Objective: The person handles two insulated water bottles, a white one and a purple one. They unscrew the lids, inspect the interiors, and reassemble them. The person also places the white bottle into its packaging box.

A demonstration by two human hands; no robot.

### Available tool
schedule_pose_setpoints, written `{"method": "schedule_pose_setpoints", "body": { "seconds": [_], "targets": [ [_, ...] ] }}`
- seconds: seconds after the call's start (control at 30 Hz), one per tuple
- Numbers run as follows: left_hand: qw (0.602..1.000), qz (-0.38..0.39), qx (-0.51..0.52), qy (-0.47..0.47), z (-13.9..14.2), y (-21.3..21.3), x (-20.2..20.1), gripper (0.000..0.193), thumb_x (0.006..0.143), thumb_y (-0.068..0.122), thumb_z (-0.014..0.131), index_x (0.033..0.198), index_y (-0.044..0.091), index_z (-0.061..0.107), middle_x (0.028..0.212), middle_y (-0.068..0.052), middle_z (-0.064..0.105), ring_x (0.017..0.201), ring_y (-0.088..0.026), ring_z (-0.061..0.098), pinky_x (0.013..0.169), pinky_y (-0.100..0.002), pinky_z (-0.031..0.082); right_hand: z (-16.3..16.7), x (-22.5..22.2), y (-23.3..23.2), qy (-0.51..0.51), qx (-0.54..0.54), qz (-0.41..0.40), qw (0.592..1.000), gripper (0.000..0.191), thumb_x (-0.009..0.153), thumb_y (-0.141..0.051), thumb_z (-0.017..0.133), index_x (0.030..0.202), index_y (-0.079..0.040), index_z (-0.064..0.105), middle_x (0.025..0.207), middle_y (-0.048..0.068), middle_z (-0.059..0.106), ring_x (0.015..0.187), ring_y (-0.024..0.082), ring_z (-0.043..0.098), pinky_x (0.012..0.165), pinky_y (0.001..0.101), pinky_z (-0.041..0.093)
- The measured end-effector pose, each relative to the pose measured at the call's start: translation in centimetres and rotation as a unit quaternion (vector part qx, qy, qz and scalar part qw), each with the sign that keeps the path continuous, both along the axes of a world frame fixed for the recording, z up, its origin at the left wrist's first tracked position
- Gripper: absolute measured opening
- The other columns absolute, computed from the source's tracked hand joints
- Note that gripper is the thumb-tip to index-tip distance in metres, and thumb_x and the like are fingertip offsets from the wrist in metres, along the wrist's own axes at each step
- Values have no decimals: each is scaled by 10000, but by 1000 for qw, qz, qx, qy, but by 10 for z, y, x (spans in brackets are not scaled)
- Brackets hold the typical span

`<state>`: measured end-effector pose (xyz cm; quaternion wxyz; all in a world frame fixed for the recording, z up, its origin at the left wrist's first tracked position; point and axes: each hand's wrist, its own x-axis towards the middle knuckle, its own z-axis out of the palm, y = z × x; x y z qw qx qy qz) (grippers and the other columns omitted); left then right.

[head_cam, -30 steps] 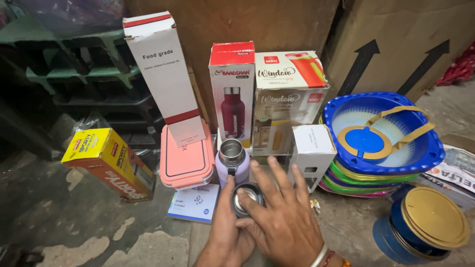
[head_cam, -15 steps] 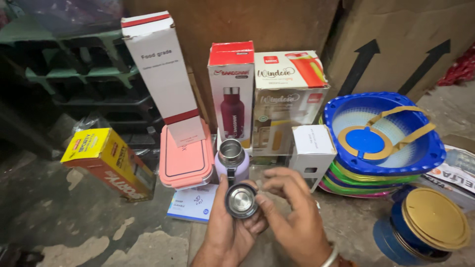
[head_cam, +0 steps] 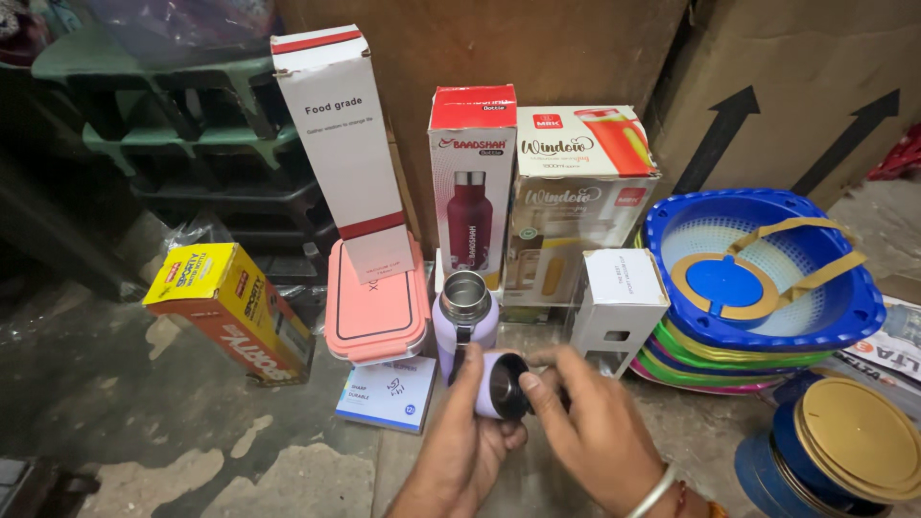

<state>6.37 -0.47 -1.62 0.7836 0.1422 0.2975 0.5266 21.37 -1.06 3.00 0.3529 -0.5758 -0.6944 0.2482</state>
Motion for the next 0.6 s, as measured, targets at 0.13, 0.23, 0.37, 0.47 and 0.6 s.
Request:
{"method": "schedule_pose_setpoints", "body": {
  "seconds": [0.13,0.23,0.37,0.47,0.6],
  "targets": [
    [995,-34,65,74,-9,-3,1,347,1010,433,565,1148,121,632,903,38,638,760,-54,539,612,-250,392,-4,4,2,-79,112,25,990,170,918,-211,647,980,-52,640,730,189,706,687,413,683,574,491,506],
    [990,-58,99,77,-9,-3,-1,354,994,341,598,1252,100,623,956,42,649,822,-51,559,659,-244,414,-5,10,6,-88,107,13,990,169,922,-210,637,930,-46,600,707,194,694,678,430,668,568,517,493],
    [990,-60,109,70,-6,-4,-6,494,947,236,638,1407,69,573,1064,23,682,884,-62,590,702,-256,457,-6,12,8,-109,61,-5,992,195,928,-220,655,906,-43,576,687,209,684,686,443,663,580,539,481],
    [977,-97,156,106,-6,-5,-9,559,997,194,673,1526,76,535,1029,-1,582,909,-72,554,773,-263,484,-5,13,11,-133,37,14,990,186,918,-186,648,927,-26,553,692,215,686,684,448,664,606,554,473],
    [986,-84,107,100,-12,-3,-6,541,962,272,582,1470,94,532,1086,-26,679,903,-84,630,716,-275,550,0,19,12,-128,90,51,986,191,902,-191,666,915,-30,565,711,205,685,679,441,662,579,530,486]
  ]
}}
